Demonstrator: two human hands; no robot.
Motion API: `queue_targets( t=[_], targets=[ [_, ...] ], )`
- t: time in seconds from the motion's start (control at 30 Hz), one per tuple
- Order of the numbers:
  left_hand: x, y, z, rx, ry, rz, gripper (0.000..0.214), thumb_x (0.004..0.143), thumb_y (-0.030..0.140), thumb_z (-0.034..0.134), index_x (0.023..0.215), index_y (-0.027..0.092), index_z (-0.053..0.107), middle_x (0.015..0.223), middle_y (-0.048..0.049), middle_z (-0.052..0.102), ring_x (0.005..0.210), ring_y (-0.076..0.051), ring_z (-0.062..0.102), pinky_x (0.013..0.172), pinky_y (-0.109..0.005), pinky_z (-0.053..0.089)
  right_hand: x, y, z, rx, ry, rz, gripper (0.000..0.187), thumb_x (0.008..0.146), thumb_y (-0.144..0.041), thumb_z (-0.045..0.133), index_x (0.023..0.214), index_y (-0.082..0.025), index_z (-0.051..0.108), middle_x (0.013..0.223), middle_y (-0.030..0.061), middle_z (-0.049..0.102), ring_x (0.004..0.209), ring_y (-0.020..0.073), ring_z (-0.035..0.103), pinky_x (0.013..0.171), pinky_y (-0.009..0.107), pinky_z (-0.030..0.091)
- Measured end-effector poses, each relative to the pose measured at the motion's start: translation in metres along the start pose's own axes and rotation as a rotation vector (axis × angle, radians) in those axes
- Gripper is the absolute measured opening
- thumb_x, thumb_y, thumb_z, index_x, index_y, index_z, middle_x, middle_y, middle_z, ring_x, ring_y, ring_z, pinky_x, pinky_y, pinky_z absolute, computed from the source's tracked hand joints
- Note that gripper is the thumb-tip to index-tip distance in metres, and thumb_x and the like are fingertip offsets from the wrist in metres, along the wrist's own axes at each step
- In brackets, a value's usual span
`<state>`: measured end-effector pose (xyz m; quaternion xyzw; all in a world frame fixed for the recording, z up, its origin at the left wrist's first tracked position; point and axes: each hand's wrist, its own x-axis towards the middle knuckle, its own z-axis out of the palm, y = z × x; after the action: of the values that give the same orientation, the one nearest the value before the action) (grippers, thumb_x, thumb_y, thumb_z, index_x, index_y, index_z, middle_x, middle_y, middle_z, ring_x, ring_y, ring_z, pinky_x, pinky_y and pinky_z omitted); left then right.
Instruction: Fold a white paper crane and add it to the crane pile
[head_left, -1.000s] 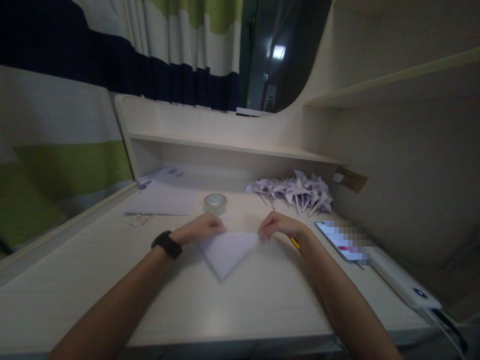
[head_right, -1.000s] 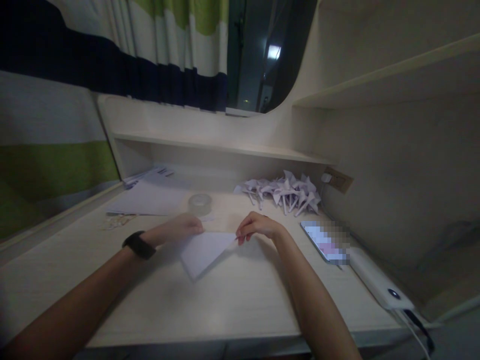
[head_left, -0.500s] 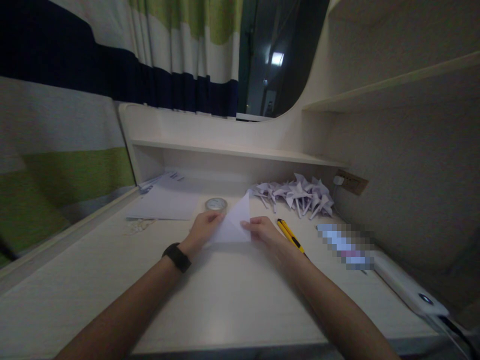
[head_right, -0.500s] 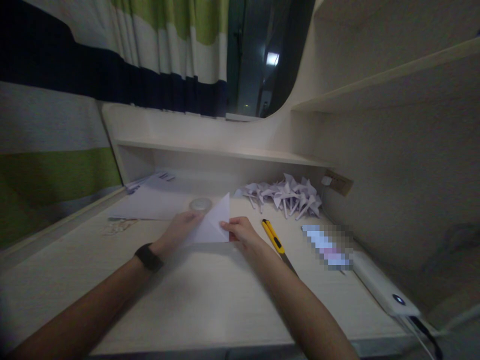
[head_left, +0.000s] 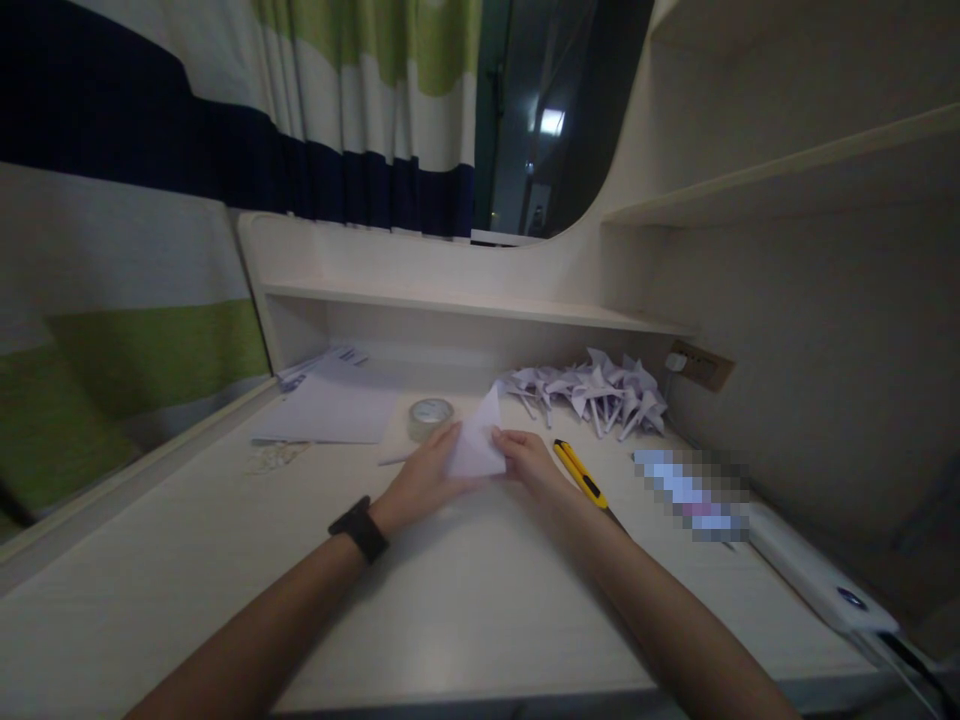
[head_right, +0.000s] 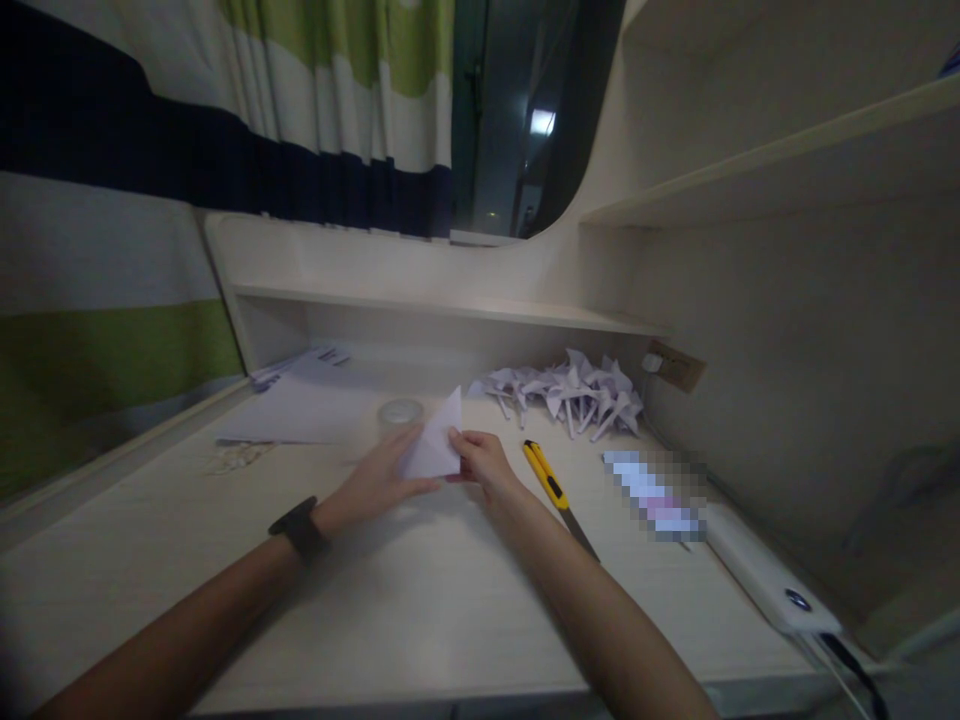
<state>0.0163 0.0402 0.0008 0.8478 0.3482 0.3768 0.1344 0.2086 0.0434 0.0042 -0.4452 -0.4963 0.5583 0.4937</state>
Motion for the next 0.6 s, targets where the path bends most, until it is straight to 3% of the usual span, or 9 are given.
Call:
queue_targets(
  t=[0.23, 0.6],
  targets=[
    [0.007, 0.006, -0.001, -0.184, -0.013, -0.067, 0.059, 0.079, 0.05, 0.066, 0.125, 0.015, 0.054, 0.128, -0.0146, 0.058, 0.115, -0.029, 0.054, 0.099, -0.042, 0.04, -0.002, -0.003, -0.001, 0.093, -0.039, 0.004, 0.049, 0.074, -0.064, 0.064, 0.078, -0.015, 0.058, 0.069, 0.0037, 0.063, 0.059, 0.0175, 0.066, 0.052, 0.029, 0.056],
    [0.009, -0.001, 0.003, -0.564, 0.007, -0.285, 0.055, 0.075, 0.039, 0.07, 0.123, 0.014, 0.056, 0.121, -0.014, 0.064, 0.099, -0.028, 0.064, 0.085, -0.04, 0.049, -0.004, -0.006, -0.001, 0.067, -0.124, -0.037, 0.04, 0.076, -0.049, 0.068, 0.092, -0.012, 0.066, 0.087, 0.0106, 0.072, 0.063, 0.0177, 0.07, 0.056, 0.025, 0.054]
  ],
)
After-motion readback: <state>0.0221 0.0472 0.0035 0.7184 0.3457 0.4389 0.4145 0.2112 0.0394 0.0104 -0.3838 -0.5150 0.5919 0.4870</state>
